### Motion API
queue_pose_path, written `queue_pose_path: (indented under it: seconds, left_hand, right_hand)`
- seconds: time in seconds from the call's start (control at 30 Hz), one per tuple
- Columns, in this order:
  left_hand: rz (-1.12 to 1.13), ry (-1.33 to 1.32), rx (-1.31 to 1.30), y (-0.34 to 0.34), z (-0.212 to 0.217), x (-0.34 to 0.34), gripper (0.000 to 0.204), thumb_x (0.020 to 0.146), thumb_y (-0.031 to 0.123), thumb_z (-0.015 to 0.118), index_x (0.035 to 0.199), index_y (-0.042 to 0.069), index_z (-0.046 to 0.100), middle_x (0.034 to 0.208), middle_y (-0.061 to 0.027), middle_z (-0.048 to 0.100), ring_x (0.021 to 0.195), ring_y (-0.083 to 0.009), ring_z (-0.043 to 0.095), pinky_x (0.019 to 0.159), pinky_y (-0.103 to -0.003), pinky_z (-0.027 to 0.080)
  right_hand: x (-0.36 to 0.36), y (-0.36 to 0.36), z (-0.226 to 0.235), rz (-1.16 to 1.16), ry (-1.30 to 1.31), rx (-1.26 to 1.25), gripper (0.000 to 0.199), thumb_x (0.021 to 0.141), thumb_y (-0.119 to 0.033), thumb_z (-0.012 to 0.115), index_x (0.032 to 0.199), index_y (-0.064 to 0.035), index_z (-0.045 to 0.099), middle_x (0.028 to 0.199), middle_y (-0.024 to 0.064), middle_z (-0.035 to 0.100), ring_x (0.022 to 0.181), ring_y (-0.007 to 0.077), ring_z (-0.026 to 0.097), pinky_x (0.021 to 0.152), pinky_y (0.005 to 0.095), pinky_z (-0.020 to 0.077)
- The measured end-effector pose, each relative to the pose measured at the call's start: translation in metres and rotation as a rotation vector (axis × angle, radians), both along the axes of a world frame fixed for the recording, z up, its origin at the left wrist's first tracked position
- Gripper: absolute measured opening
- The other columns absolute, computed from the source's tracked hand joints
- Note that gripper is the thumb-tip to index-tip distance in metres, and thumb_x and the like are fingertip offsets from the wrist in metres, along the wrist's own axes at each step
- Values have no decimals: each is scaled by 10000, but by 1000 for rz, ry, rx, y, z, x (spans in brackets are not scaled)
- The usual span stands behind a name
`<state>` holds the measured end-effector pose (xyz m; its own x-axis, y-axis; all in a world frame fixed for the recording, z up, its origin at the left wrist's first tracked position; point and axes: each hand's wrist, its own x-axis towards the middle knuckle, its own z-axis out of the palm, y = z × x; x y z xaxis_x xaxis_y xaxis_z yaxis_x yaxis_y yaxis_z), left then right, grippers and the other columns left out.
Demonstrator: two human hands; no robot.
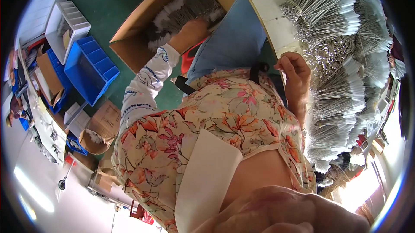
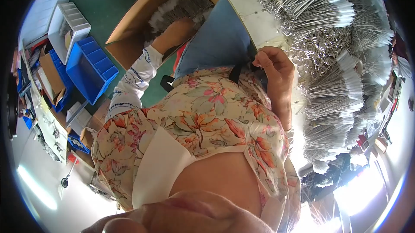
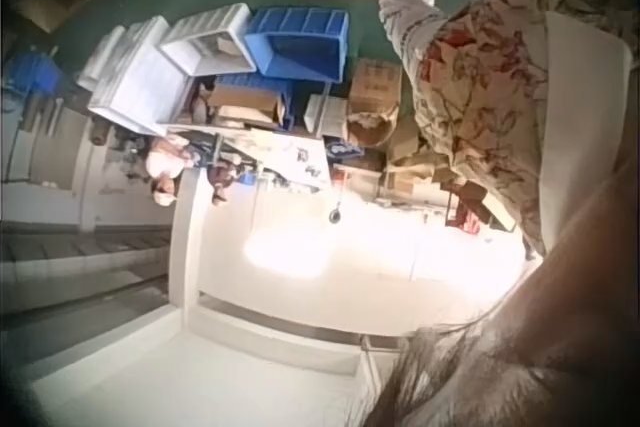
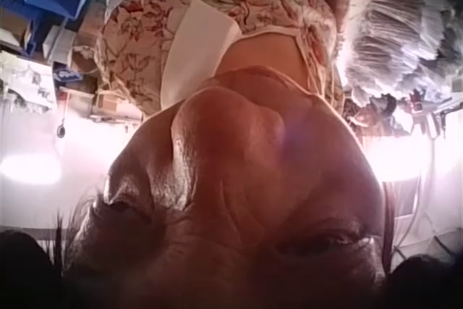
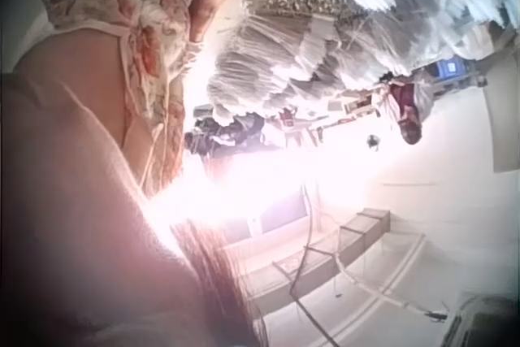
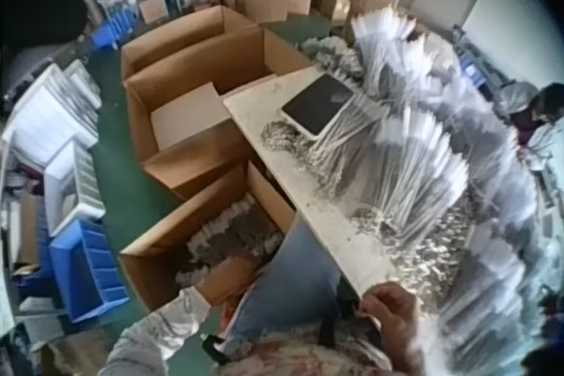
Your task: The person is assembling small white brushes onto metal rings at a workbench.
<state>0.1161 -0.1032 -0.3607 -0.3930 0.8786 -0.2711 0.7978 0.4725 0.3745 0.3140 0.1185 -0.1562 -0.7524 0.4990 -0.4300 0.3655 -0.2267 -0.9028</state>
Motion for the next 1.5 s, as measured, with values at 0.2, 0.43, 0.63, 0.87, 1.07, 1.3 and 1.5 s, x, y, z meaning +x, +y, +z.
queue_pose_path:
  seconds: [0.2, 0.43, 0.63, 0.87, 1.07, 1.3, 1.5]
  left_hand:
    - [54, -251, 25, 18, 61, -19, 251, 811, 217, 565, 936, 6, 618, 950, -182, 610, 840, -378, 571, 745, -408, 473]
    - [-69, -890, 223, 74, 227, -87, 263, 867, 104, 597, 1107, -3, 578, 902, -93, 650, 847, -142, 611, 766, -282, 486]
    - [-304, -701, 356, 252, 324, -107, 271, 905, 169, 558, 1095, -25, 570, 929, -55, 620, 854, -123, 601, 806, -272, 489]
    - [-335, 499, 292, 437, 277, -160, 252, 793, 226, 636, 957, 35, 640, 971, -178, 651, 894, -317, 632, 757, -394, 495]
    - [-191, 740, 34, 467, 247, -159, 234, 781, 235, 614, 956, 85, 652, 1012, -156, 641, 957, -366, 600, 812, -441, 481]
    - [-20, 500, 339, 485, 274, -165, 169, 837, 288, 542, 926, 196, 652, 966, -114, 660, 877, -353, 617, 732, -412, 498]
    - [-157, -442, 662, 491, 315, -28, 281, 861, 304, 568, 937, 42, 633, 763, -81, 664, 688, -176, 641, 622, -338, 492]
  right_hand:
    - [-7, 6, 9, 82, 15, -36, 114, 843, -64, 623, 934, 5, 619, 781, 32, 610, 725, 92, 567, 694, 220, 455]
    - [3, 48, 35, 50, 160, 44, 132, 834, -73, 644, 936, 8, 624, 830, 32, 625, 752, 73, 578, 679, 218, 482]
    - [52, 99, 93, -34, 234, 509, 121, 826, -48, 639, 939, -6, 645, 855, 57, 646, 767, 107, 620, 701, 244, 523]
    - [103, 199, 129, -94, 12, 1050, 131, 812, -105, 664, 926, -40, 671, 812, 66, 682, 718, 130, 658, 657, 258, 543]
    - [107, 296, 105, -3, -133, 1278, 152, 839, -145, 634, 951, -50, 674, 774, 57, 677, 689, 140, 652, 659, 281, 544]
    - [68, 386, 56, -84, -449, 1501, 230, 745, -316, 591, 810, -119, 689, 795, 144, 652, 719, 313, 632, 632, 425, 492]
    - [47, 396, 72, -427, -617, 1349, 273, 672, -354, 652, 762, -100, 696, 731, 138, 658, 716, 294, 642, 640, 400, 503]
